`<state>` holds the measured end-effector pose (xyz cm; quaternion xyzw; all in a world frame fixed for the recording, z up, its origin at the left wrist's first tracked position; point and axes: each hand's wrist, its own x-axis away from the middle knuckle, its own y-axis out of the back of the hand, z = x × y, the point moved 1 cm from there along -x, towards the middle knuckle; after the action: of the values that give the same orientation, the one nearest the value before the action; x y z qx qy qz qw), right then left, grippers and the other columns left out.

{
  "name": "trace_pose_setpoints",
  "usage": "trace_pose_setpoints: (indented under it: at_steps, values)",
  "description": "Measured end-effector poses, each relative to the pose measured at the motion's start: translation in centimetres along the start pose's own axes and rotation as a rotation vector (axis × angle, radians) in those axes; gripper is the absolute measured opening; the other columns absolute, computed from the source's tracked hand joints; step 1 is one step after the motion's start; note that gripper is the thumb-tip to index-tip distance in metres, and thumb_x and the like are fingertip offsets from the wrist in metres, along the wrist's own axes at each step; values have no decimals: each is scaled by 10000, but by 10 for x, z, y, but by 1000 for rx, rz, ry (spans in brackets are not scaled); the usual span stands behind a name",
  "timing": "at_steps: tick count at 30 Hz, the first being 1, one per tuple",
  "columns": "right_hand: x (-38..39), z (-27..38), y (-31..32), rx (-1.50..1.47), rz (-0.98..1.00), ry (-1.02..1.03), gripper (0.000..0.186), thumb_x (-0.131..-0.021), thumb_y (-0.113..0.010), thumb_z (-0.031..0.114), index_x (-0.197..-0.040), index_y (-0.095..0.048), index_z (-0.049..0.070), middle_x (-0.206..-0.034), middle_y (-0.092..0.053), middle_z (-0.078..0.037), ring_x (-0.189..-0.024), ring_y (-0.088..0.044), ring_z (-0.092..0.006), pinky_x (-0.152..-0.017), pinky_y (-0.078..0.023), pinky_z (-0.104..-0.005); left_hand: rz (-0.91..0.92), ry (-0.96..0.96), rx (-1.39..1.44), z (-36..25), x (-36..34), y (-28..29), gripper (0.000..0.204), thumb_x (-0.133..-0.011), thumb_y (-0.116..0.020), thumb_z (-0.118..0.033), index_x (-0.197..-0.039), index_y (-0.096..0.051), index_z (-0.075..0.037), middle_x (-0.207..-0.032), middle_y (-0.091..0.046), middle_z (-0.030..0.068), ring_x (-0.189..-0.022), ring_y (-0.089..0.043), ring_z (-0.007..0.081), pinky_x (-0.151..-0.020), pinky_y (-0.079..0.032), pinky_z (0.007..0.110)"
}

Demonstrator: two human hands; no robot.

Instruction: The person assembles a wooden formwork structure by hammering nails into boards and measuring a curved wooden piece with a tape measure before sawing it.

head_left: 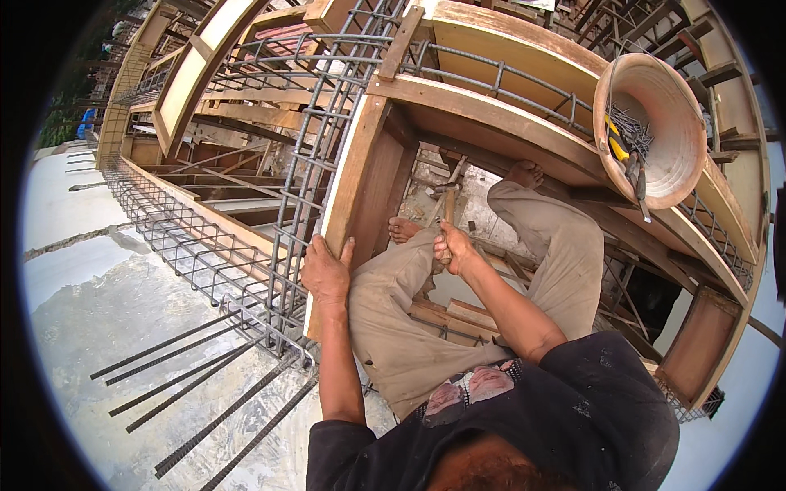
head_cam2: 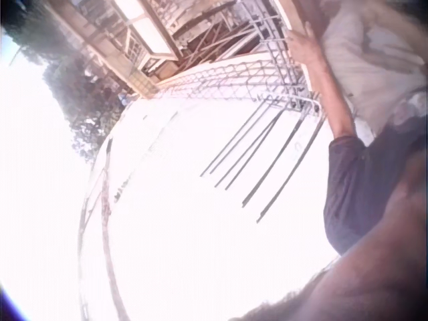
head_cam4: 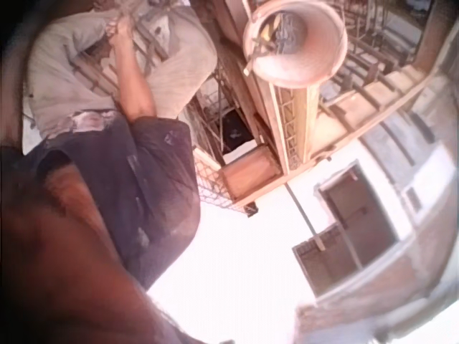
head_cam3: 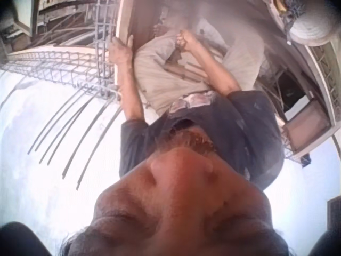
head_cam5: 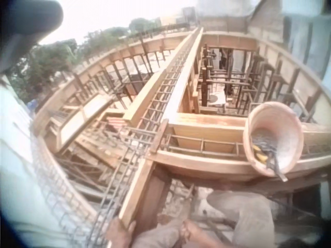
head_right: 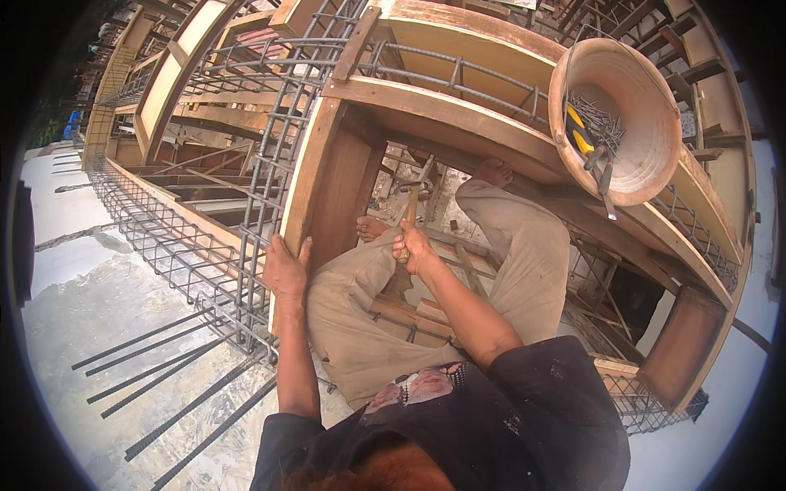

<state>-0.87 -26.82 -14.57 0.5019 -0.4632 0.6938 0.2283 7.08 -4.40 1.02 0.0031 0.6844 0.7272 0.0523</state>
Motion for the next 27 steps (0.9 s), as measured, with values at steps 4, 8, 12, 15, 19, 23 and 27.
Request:
trace_pose_setpoints:
  at_steps: [4, 8, 12, 15, 19, 23, 27]
  values:
    - [-60, -8, -45, -148, 22, -44, 179, -1038, -488, 295, -982, -435, 133, -680, -461, -7, -475, -410, -101, -420, -389, -278, 51, 16, -1, 6, 6, -4, 622, -813, -733, -582, -1088, -556, -53, -883, -632, 166, -816, -662, 374, -679, -539, 494]
    - [-120, -15, -83, -245, 35, -93, 186, -1056, -417, 270, -961, -442, 112, -619, -434, -7, -449, -377, -110, -436, -398, -300, 51, 7, 4, -3, 4, -5, 650, -804, -750, -563, -1159, -565, -51, -922, -629, 159, -844, -659, 361, -699, -534, 475]
    - [-121, -10, -51, -116, 268, -156, 196, -1058, -415, 247, -935, -451, 100, -608, -431, -9, -455, -405, -110, -429, -412, -296, 30, 6, 50, -2, 4, -4, 648, -794, -781, -511, -1175, -556, -37, -948, -622, 176, -869, -649, 393, -707, -521, 503]
    - [-51, 7, -65, 115, 45, -119, 158, -1048, -443, 228, -993, -480, 84, -625, -446, -7, -476, -446, -107, -415, -430, -276, -5, 22, 94, 12, 6, -2, 699, -766, -797, -531, -1204, -575, -33, -1006, -596, 171, -930, -627, 370, -740, -508, 485]
    - [58, 12, -27, 427, 106, 69, 195, -1034, -475, 229, -1138, -464, 64, -708, -506, -7, -525, -489, -95, -418, -458, -260, -402, -259, 353, -32, 8, 24, 626, -777, -820, -437, -1185, -599, -16, -1124, -573, 192, -1061, -561, 383, -837, -504, 439]
    - [172, -4, 16, 1308, -1, 537, 331, -1025, -537, 330, -1114, -379, 54, -811, -603, -194, -598, -616, -326, -545, -507, -464, 726, 187, 1370, -115, 37, 9, 419, -944, -698, -269, -1229, -537, -8, -1099, -581, 131, -944, -620, 262, -838, -518, 387]
    - [229, 10, 55, 1425, 12, 898, 453, -1013, -558, 395, -1160, -391, 1, -907, -616, -292, -775, -641, -480, -698, -509, -546, 600, 186, 1701, -188, 68, 31, 402, -1004, -612, -190, -1307, -407, -21, -1073, -582, 107, -883, -618, 191, -780, -533, 341]
